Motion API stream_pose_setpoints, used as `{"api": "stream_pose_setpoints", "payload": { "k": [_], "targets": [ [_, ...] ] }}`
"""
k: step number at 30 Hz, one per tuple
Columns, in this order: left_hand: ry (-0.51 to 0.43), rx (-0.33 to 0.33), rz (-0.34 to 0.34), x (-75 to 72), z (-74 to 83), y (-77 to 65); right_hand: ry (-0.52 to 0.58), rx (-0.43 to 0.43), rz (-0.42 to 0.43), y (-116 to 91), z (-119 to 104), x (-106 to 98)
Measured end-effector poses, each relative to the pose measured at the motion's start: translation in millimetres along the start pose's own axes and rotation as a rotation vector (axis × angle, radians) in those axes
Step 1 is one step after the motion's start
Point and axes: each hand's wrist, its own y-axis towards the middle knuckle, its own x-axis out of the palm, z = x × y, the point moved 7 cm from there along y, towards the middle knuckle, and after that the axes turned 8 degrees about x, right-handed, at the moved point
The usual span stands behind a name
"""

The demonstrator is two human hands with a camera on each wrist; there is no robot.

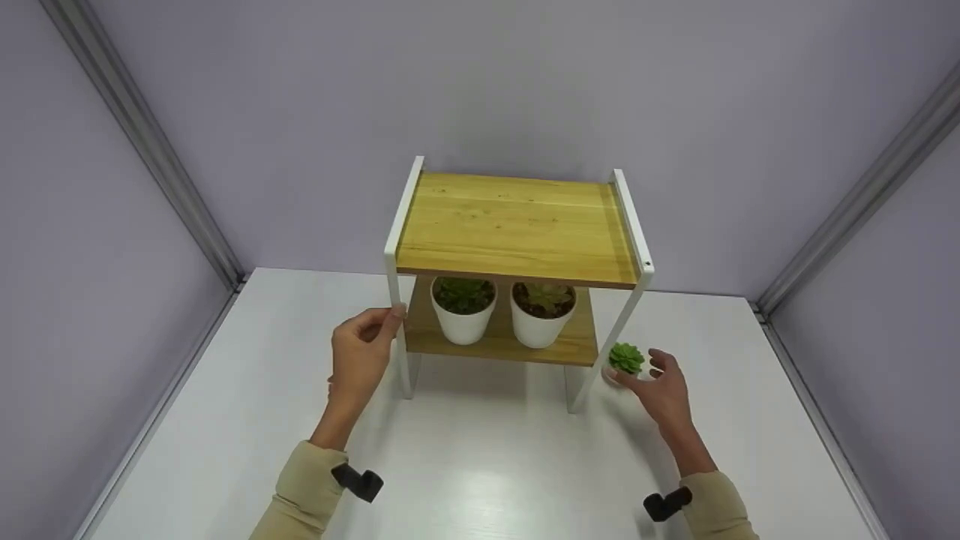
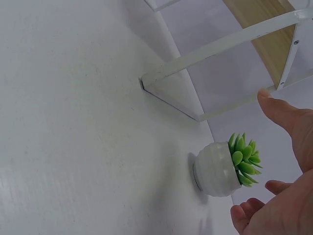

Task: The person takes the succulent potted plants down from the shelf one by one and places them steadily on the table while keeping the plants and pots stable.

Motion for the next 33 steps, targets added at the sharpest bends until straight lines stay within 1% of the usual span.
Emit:
{"api": "stream_pose_setpoints", "payload": {
  "k": [6, 11, 17, 21, 29, 33],
  "targets": [
    [0.002, -0.014, 0.012, 0.0, -1.4, -0.1, -0.009, 0.007, 0.013, -5, -2, -5],
    [0.001, -0.014, 0.016, 0.1, -1.6, 0.3, -0.002, 0.015, 0.007, -11, -4, -8],
    [0.021, -0.019, 0.02, 0.1, -3.1, 1.0, 0.038, -0.02, 0.007, -21, -13, -14],
    [0.021, -0.021, 0.015, 0.2, -2.7, 0.8, 0.045, -0.044, 0.013, -27, -19, -17],
    [0.041, -0.025, 0.007, 0.6, -1.6, 0.1, 0.075, -0.071, 0.011, -42, -30, -21],
    [0.03, -0.018, 0.013, -0.1, -0.3, -0.2, 0.094, -0.089, 0.002, -51, -36, -22]
  ]
}}
